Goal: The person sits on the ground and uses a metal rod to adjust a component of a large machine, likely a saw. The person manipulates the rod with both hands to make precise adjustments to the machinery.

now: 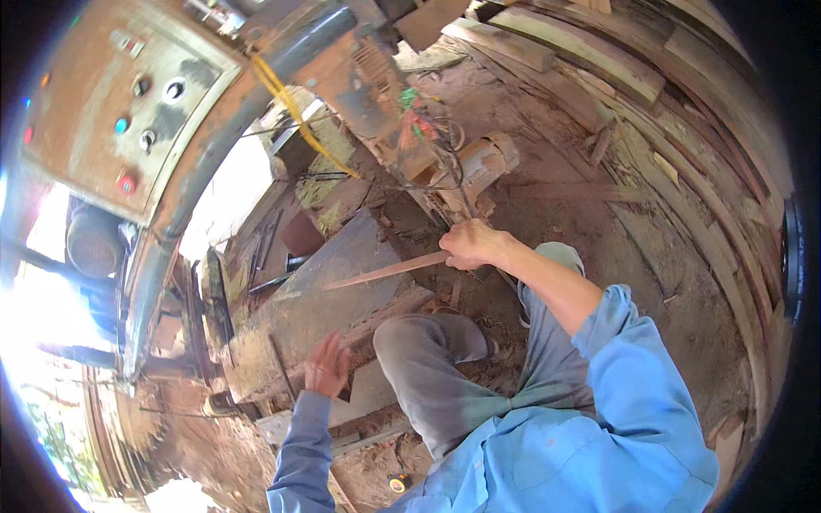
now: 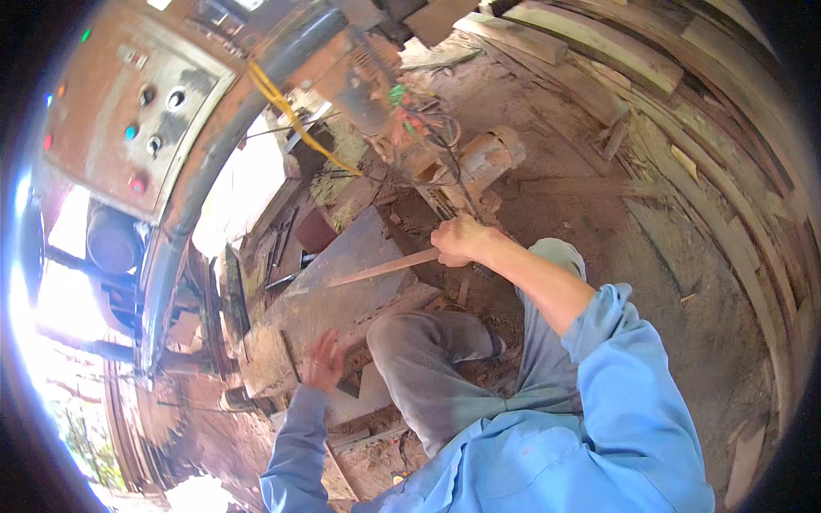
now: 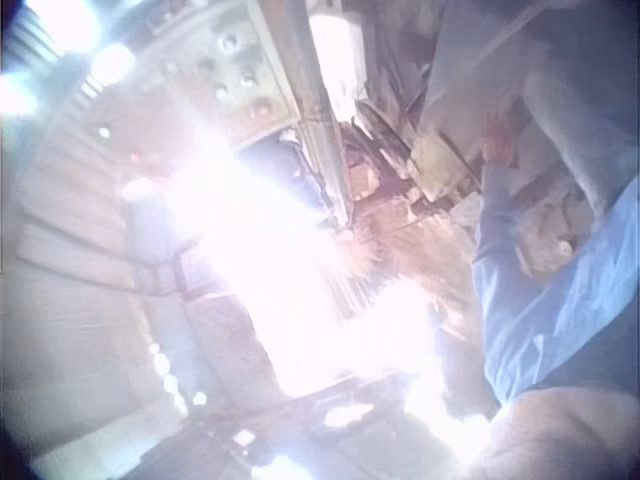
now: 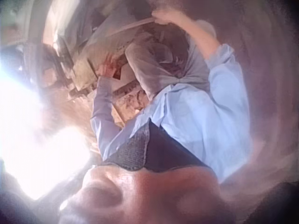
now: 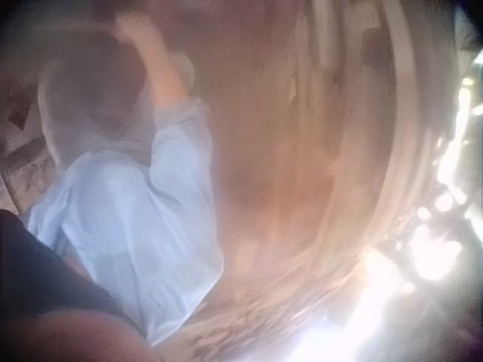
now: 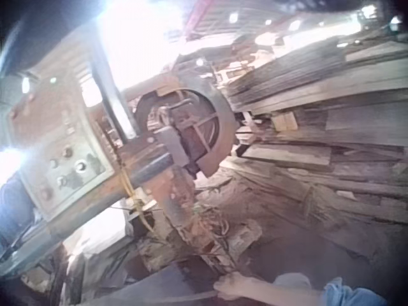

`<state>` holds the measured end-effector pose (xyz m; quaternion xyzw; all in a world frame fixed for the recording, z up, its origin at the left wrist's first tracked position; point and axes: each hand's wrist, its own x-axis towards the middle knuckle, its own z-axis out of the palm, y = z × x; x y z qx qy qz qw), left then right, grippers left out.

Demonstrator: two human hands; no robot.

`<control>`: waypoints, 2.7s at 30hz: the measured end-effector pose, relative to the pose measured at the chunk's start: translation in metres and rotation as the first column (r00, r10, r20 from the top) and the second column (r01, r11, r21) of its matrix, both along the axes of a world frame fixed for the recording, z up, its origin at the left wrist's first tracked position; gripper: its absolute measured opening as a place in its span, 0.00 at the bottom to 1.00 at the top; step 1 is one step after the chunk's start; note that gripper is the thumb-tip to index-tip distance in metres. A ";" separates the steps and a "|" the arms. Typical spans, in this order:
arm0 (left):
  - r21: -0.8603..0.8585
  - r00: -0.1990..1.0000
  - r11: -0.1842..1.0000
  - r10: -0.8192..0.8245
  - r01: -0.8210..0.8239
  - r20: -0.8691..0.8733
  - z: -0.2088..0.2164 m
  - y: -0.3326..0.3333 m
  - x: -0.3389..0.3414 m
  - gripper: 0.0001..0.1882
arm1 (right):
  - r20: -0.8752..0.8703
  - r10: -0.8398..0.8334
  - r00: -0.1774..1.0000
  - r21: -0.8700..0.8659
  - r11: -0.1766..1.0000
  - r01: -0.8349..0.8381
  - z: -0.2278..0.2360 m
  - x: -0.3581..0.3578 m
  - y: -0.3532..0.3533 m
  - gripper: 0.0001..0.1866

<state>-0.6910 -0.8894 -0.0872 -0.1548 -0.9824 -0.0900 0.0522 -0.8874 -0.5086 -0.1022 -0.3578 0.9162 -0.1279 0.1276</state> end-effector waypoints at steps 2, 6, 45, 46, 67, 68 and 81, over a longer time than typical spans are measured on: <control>-0.017 1.000 1.000 0.004 -0.005 -0.026 0.030 0.022 -0.044 0.19 | 0.028 -0.031 0.999 0.025 0.999 0.031 -0.019 -0.013 0.004 0.16; 0.211 0.997 0.977 0.035 -0.020 -0.067 0.023 0.064 -0.131 0.12 | 0.000 -0.039 0.999 0.014 0.999 0.039 -0.023 -0.015 -0.001 0.12; 0.135 0.905 0.988 0.014 -0.079 0.425 -0.083 0.147 -0.201 0.24 | 0.101 0.127 0.987 0.156 0.977 -0.142 -0.029 0.009 -0.055 0.17; 0.121 0.899 0.991 0.002 -0.061 0.438 -0.084 0.147 -0.201 0.24 | 0.106 0.153 0.982 0.143 0.975 -0.168 -0.031 0.010 -0.055 0.17; 0.001 0.903 0.999 -0.050 0.054 0.426 -0.089 0.161 -0.212 0.22 | 0.049 0.136 0.989 0.051 0.989 -0.139 -0.046 0.009 -0.048 0.07; -0.019 0.894 0.998 -0.038 0.052 0.447 -0.083 0.162 -0.214 0.22 | 0.058 0.135 0.989 0.047 0.989 -0.137 -0.047 0.006 -0.049 0.07; 0.055 0.919 0.996 -0.087 0.071 0.384 -0.088 0.154 -0.208 0.20 | 0.089 0.144 0.986 0.091 0.984 -0.152 -0.046 0.007 -0.056 0.05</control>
